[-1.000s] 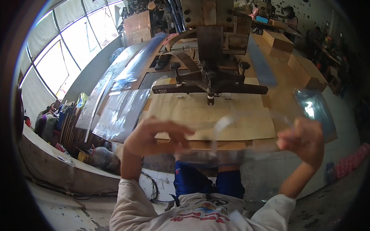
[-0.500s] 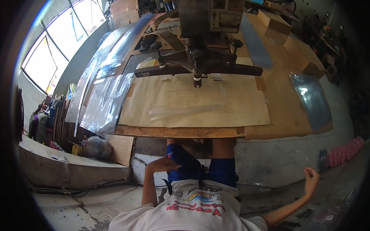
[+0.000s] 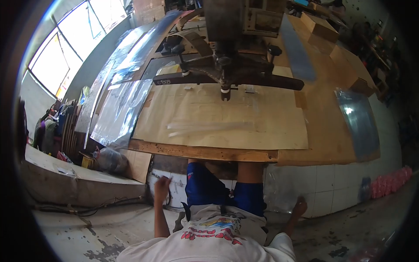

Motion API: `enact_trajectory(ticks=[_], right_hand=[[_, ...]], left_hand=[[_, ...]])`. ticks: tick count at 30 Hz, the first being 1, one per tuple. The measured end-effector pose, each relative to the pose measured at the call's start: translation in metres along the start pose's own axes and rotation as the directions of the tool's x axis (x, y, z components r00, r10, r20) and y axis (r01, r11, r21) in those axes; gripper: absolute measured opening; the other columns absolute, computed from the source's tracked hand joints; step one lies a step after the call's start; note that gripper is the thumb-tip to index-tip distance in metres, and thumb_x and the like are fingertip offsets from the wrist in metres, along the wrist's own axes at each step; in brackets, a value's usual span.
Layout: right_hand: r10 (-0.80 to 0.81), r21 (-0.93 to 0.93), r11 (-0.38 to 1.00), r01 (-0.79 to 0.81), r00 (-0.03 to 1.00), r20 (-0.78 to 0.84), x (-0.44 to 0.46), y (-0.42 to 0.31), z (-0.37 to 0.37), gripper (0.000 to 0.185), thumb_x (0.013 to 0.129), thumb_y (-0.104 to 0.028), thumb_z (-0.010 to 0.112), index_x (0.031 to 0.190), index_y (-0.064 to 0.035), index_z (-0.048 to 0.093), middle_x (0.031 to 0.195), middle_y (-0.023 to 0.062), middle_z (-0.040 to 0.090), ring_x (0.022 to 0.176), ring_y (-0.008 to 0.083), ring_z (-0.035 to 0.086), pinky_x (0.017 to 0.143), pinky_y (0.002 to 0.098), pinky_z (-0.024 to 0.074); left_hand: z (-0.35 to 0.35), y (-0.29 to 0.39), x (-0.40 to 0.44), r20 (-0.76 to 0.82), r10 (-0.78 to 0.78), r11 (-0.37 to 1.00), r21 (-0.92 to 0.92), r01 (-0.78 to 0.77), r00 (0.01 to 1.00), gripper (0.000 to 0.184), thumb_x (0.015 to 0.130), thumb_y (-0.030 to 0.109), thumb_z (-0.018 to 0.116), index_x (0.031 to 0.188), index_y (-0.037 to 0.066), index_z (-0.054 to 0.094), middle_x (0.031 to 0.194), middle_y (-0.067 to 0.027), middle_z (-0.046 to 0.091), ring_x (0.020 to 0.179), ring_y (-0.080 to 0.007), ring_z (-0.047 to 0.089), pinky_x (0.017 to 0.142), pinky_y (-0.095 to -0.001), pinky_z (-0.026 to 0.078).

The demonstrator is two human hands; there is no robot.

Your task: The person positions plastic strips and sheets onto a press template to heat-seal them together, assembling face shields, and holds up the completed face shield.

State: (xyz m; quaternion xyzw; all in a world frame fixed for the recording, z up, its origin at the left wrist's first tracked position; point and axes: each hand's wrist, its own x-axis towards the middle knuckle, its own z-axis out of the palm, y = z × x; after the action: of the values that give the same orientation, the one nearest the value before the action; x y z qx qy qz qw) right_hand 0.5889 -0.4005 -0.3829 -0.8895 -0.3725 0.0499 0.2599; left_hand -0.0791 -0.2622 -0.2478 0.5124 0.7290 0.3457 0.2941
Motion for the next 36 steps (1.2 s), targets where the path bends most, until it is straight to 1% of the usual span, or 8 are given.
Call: enact_trajectory(ticks=[5,6,10,13,19,22,28,36], right_hand=[[-0.442,-0.194,0.844,0.499,0.854,0.276,-0.039,0.115,0.122,0.022,0.086,-0.022,0.07,0.099,-0.0058,0.077,0.106,0.0132,0.075,0.102,0.0307,0.069,0.093,0.0444,0.0536],[-0.238,-0.103,0.94,0.325,0.844,0.481,-0.047,0.09,0.113,0.027,0.087,-0.028,0.068,0.106,-0.0095,0.076,0.11,0.0117,0.074,0.104,0.0311,0.068,0.095,0.0462,0.0529],[-0.485,0.09,0.447,0.89,0.157,0.86,-0.047,0.113,0.146,0.042,0.078,-0.028,0.079,0.116,-0.0128,0.072,0.121,0.0063,0.071,0.108,0.0274,0.067,0.099,0.0429,0.0529],[-0.636,0.176,0.458,0.871,0.183,0.75,-0.046,0.114,0.132,0.035,0.081,-0.022,0.078,0.114,-0.0118,0.071,0.122,0.0049,0.069,0.109,0.025,0.068,0.099,0.0386,0.0539],[-0.266,0.011,0.818,0.575,0.361,0.894,-0.048,0.091,0.106,0.04,0.081,-0.01,0.076,0.12,-0.0099,0.066,0.123,0.0057,0.068,0.109,0.0213,0.067,0.092,0.0358,0.0566],[0.184,0.034,0.831,-0.555,0.332,0.925,-0.055,0.067,0.085,0.04,0.085,-0.013,0.072,0.124,-0.0098,0.064,0.116,0.0062,0.069,0.103,0.0219,0.068,0.084,0.0426,0.057],[0.366,0.003,0.69,-0.724,0.352,0.861,-0.074,0.052,0.077,0.034,0.097,-0.019,0.056,0.13,-0.012,0.06,0.109,0.0083,0.071,0.087,0.0249,0.067,0.075,0.0446,0.0527],[0.31,0.006,0.656,-0.755,0.276,0.91,-0.089,0.071,0.079,0.035,0.099,-0.028,0.057,0.131,-0.0142,0.06,0.116,0.0065,0.07,0.099,0.0234,0.067,0.083,0.0447,0.0532]], left_hand=[[-0.091,0.076,0.036,-0.386,0.242,0.97,0.125,-0.209,0.89,0.019,0.079,0.006,0.08,0.089,0.003,0.065,0.077,-0.0035,0.058,0.073,-0.0126,0.052,0.065,-0.0301,0.041],[-0.108,0.095,0.044,-0.443,0.346,0.937,0.124,-0.326,0.827,0.023,0.078,0.006,0.081,0.093,0.003,0.065,0.084,-0.0052,0.061,0.078,-0.0157,0.056,0.069,-0.0312,0.044],[-0.16,0.168,0.078,-0.197,0.65,0.725,0.448,-0.523,0.734,0.058,0.072,0.018,0.087,0.124,0.005,0.066,0.132,-0.0149,0.063,0.128,-0.0342,0.055,0.11,-0.0467,0.04],[-0.176,0.173,0.104,0.142,0.525,0.642,0.58,-0.501,0.839,0.073,0.073,0.024,0.086,0.14,0.011,0.06,0.15,-0.0129,0.053,0.145,-0.0315,0.041,0.121,-0.0473,0.027],[-0.188,0.168,0.115,0.259,0.449,0.788,0.336,-0.515,0.855,0.083,0.07,0.016,0.086,0.147,0.015,0.054,0.157,-0.0114,0.044,0.151,-0.0281,0.032,0.125,-0.0473,0.019],[-0.195,0.17,0.111,0.257,0.443,0.829,0.249,-0.501,0.859,0.078,0.068,0.003,0.083,0.142,0.012,0.059,0.158,-0.0125,0.043,0.152,-0.0286,0.029,0.125,-0.0452,0.021],[-0.223,0.121,0.137,0.284,0.289,0.954,-0.008,-0.299,0.914,0.062,0.073,-0.005,0.077,0.132,0.005,0.065,0.154,-0.0128,0.048,0.152,-0.029,0.031,0.123,-0.0419,0.026],[-0.195,0.191,0.097,0.316,0.324,0.752,0.487,-0.445,0.892,0.082,0.072,-0.01,0.074,0.148,0.011,0.052,0.162,-0.0103,0.037,0.152,-0.0309,0.028,0.124,-0.0439,0.025]])
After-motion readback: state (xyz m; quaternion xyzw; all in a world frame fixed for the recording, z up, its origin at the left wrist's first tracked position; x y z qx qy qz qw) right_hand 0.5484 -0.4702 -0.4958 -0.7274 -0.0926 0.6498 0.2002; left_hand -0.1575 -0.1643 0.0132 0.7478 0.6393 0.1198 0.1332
